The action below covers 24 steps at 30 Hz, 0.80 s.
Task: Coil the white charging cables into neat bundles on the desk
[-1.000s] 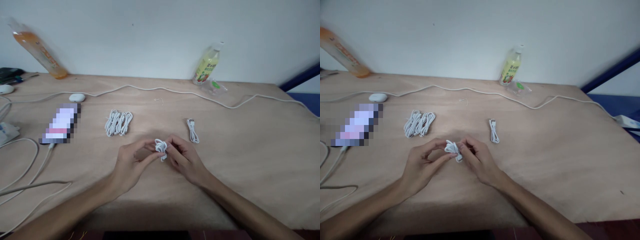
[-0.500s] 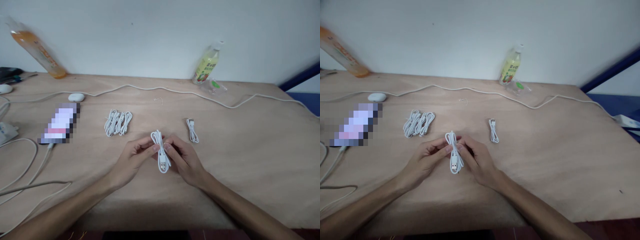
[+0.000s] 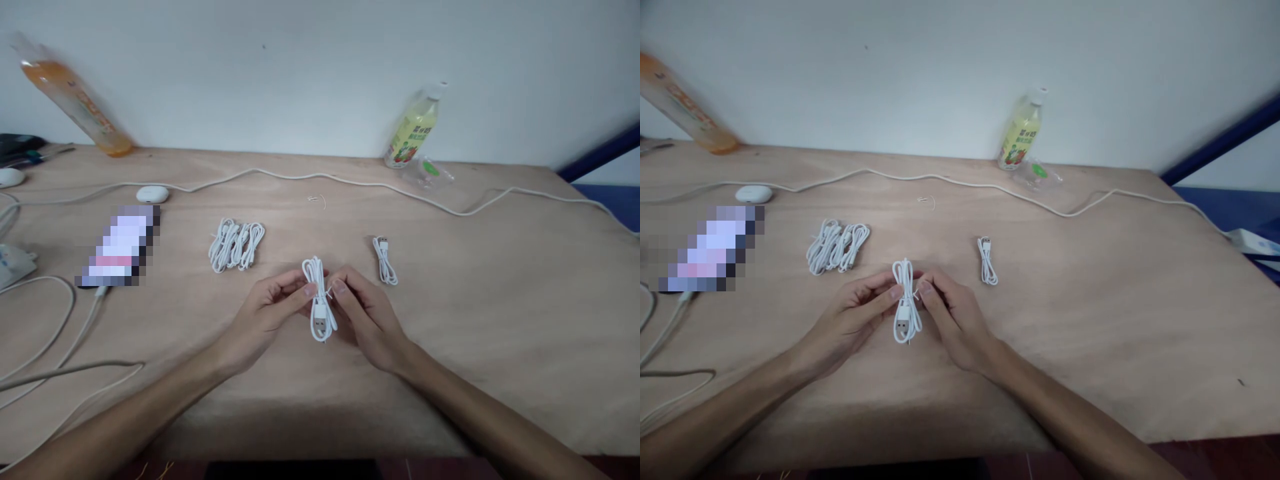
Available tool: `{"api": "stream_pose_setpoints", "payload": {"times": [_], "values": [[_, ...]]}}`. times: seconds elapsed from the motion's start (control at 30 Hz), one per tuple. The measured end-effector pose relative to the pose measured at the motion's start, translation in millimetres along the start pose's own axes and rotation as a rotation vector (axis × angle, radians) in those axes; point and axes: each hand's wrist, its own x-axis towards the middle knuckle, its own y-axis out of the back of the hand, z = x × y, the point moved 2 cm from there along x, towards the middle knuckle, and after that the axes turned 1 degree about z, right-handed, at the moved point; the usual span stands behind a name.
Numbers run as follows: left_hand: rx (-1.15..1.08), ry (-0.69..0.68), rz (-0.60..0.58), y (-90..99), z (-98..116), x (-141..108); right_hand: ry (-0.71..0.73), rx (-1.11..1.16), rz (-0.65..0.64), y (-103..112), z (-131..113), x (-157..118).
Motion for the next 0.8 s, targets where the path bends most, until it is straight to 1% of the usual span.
{"api": "stream_pose_setpoints", "payload": {"times": [0.2,0.4,0.5,0.63,0.8], "values": [[0.027,-0.036,0.034,2.5,0.4,1.1,0.036,0.003,-0.001,1.4,-2.5,1.5],[0.007,-0.022,0.055,4.2,0.1,1.4,0.005,0.012,-0.057,2.5,-3.3,0.2],[-0.018,-0.008,0.045,3.3,1.5,1.2,-0.001,0.036,-0.052,2.8,-1.9,0.4],[-0.049,-0.004,0.045,2.3,2.4,1.0,0.021,0.089,0.018,3.0,-2.0,2.0],[-0.021,-0.045,0.059,4.7,0.1,0.7,0.089,-0.012,0.158,5.9,-4.9,2.7]]}}
